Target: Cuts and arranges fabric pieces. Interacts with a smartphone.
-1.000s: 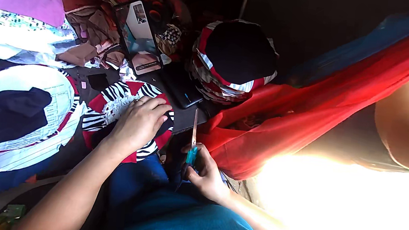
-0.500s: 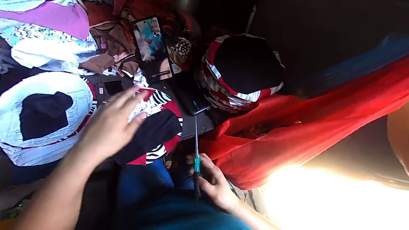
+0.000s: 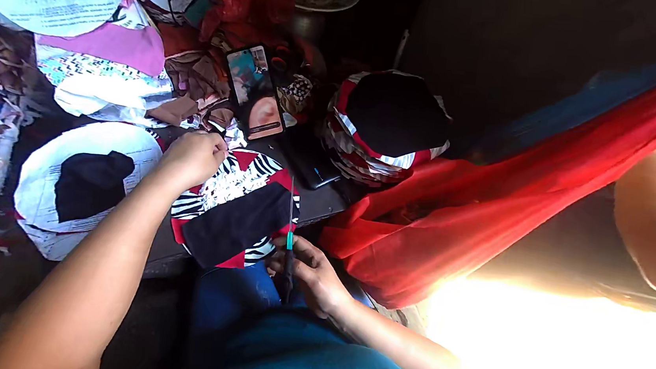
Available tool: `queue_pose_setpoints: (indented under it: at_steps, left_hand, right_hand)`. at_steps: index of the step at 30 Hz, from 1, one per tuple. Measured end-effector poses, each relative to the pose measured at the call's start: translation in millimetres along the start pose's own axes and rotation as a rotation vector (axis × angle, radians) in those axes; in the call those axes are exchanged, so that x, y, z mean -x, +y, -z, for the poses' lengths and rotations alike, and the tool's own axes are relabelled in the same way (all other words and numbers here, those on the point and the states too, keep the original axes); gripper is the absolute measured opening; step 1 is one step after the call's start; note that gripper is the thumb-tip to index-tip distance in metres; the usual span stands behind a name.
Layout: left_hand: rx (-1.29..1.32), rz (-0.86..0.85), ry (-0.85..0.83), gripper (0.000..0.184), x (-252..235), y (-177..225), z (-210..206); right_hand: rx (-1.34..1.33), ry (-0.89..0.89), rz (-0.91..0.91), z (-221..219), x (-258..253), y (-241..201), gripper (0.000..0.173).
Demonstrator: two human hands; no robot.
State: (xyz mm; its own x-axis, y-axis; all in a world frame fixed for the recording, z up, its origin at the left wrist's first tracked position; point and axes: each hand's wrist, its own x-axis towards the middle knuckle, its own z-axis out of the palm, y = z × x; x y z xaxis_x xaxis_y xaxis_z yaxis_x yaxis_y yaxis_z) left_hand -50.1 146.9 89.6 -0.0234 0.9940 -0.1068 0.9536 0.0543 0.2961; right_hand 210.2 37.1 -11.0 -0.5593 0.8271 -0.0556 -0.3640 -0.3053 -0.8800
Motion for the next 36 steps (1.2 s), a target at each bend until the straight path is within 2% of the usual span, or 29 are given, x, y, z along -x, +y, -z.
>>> queue_pose_setpoints:
  at_steps: [5, 9, 11, 13, 15, 18, 21, 23, 27, 30, 34, 36]
  left_hand:
    - [0.063, 0.023, 0.037, 0.031, 17, -1, 1]
    - [0.221, 0.102, 0.288, 0.034, 89, 5, 6]
    - [0.275, 0.202, 0.331, 0.042, 133, 7, -13]
    - [0.370, 0.292, 0.289, 0.047, 164, 8, -40]
    - [0.516, 0.376, 0.274, 0.043, 179, 12, -66]
    - [0.810, 0.471, 0.326, 0.037, 185, 10, -81]
    - [1.070, 0.547, 0.204, 0.040, 185, 14, -80]
    - [1.295, 0.536, 0.082, 0.042, 181, 14, -88]
    - [1.733, 0.587, 0.098, 0.039, 167, 19, -96]
    - [1.770, 0.598, 0.138, 0.042, 172, 24, -94]
    - [1.630, 0.552, 0.103, 0.054, 176, 21, -94]
    - [1.639, 0.567, 0.120, 0.051, 172, 22, -94]
  right_hand:
    - [0.034, 0.110, 0.003, 2, 4, -1, 0.028]
    - [0.019, 0.121, 0.008, 14, 12, -9, 0.024]
    - [0.027, 0.098, 0.003, 19, 14, -16, 0.025]
    - [0.053, 0.084, 0.001, 21, 12, -22, 0.026]
    - [0.098, 0.096, -0.010, 20, 8, -26, 0.026]
    - [0.183, 0.132, -0.011, 18, 2, -29, 0.027]
    - [0.274, 0.132, -0.004, 12, -3, -35, 0.025]
    - [0.281, 0.124, -0.013, 11, -6, -36, 0.024]
    - [0.267, 0.119, -0.037, 13, -10, -36, 0.020]
    - [0.341, 0.067, -0.079, 15, -13, -45, 0.021]
    - [0.387, -0.003, -0.098, 14, -22, -58, 0.025]
    - [0.373, -0.013, -0.103, 12, -23, -60, 0.026]
